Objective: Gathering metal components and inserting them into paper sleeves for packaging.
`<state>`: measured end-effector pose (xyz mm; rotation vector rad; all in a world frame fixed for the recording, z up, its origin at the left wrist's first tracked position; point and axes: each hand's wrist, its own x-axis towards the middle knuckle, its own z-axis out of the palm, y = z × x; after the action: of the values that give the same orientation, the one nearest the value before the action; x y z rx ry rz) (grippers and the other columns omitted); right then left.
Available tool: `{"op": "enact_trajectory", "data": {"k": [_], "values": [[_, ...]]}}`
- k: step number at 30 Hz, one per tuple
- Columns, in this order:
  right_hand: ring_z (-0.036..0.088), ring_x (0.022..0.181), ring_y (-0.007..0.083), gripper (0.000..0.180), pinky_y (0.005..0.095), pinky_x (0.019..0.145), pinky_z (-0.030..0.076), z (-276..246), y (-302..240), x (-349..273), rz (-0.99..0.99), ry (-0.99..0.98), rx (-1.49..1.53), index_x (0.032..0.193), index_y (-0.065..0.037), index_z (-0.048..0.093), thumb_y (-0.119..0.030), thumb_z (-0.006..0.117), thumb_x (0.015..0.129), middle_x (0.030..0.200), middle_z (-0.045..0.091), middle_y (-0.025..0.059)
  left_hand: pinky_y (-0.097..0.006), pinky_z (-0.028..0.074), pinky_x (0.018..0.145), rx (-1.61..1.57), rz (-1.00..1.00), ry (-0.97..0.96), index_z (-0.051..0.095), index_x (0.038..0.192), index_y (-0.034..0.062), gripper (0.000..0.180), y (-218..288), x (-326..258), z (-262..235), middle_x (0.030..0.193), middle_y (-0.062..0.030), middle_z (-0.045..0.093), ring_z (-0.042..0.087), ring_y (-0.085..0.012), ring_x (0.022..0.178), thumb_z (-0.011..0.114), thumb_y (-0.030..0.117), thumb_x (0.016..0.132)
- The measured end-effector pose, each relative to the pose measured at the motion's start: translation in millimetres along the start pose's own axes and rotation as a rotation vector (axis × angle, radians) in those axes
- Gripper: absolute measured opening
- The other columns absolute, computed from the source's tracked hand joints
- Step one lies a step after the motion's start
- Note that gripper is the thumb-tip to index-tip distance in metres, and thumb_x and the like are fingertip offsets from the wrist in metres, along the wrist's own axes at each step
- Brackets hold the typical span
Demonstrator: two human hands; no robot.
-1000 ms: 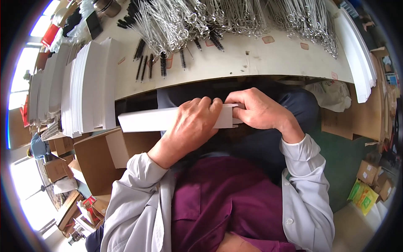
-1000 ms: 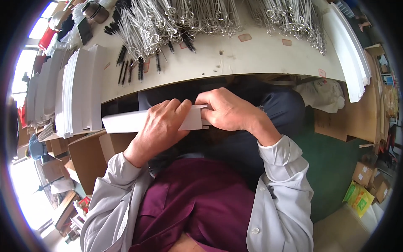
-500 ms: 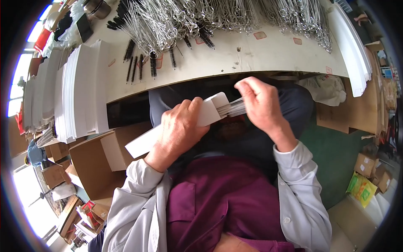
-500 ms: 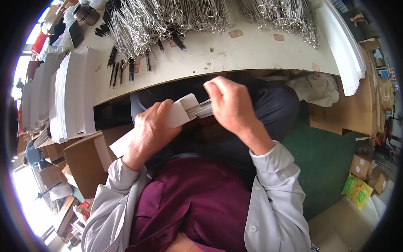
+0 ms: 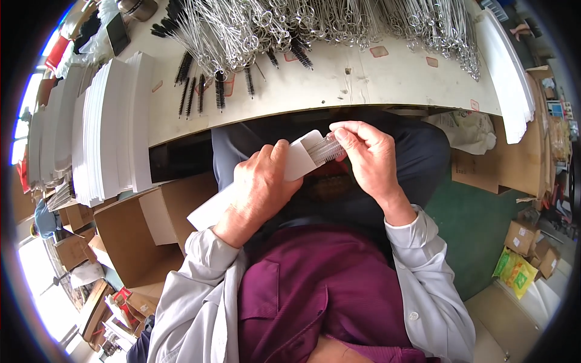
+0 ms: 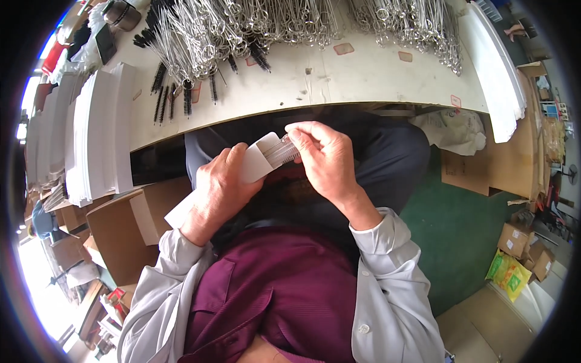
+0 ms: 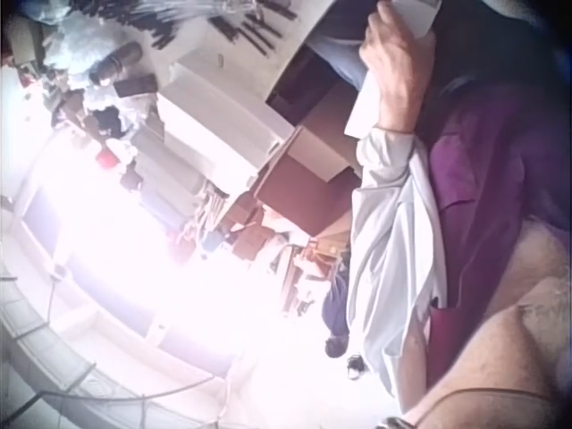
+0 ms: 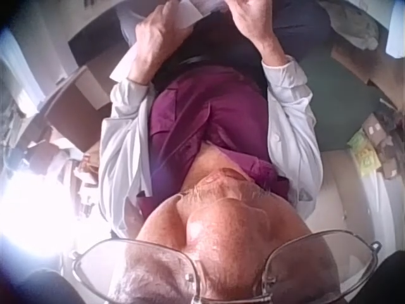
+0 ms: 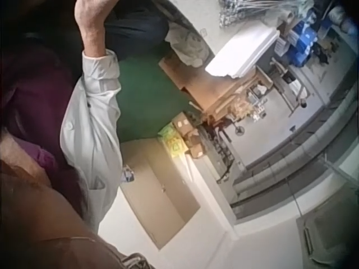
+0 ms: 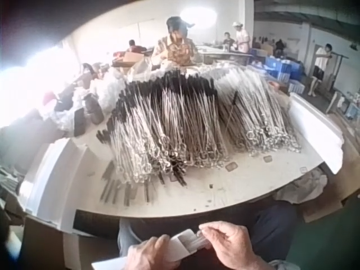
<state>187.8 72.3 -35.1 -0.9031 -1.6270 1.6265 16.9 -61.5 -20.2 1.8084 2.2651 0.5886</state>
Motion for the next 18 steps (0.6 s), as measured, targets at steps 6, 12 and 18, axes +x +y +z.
{"op": "enact_trajectory", "data": {"k": [6,12,18], "values": [[0.067,0.069,0.0072,0.017,0.0226,0.060,0.053,-10,-11,4,0.197,-0.062,-0.044,0.099,0.003,0.073,-0.015,0.073,0.099,0.081,0.075,0.0052,-0.043,0.058,0.065,0.048,0.018,0.010,0.060,0.112,0.0036,0.048,-2,-1,0,0.084,-0.0119,0.066,0.071,-0.0317,0.076,0.085,0.019,0.073],[0.058,0.067,0.0035,0.012,0.0213,0.060,0.047,-23,-12,19,0.093,-0.158,-0.290,0.092,0.001,0.074,-0.010,0.075,0.096,0.075,0.069,0.0007,-0.044,0.057,0.064,0.016,0.067,-0.014,0.058,0.115,0.0039,0.053,1,-4,3,0.083,-0.0117,0.063,0.069,-0.0324,0.075,0.085,0.015,0.071],[0.061,0.065,0.0078,0.019,0.0292,0.060,0.049,-33,-7,28,0.175,-0.224,-0.260,0.090,0.004,0.072,-0.015,0.074,0.096,0.072,0.071,0.0080,-0.043,0.057,0.064,0.038,0.033,-0.011,0.058,0.115,0.0041,0.054,-1,-5,1,0.082,-0.0115,0.061,0.069,-0.0323,0.075,0.085,0.015,0.070]]}}
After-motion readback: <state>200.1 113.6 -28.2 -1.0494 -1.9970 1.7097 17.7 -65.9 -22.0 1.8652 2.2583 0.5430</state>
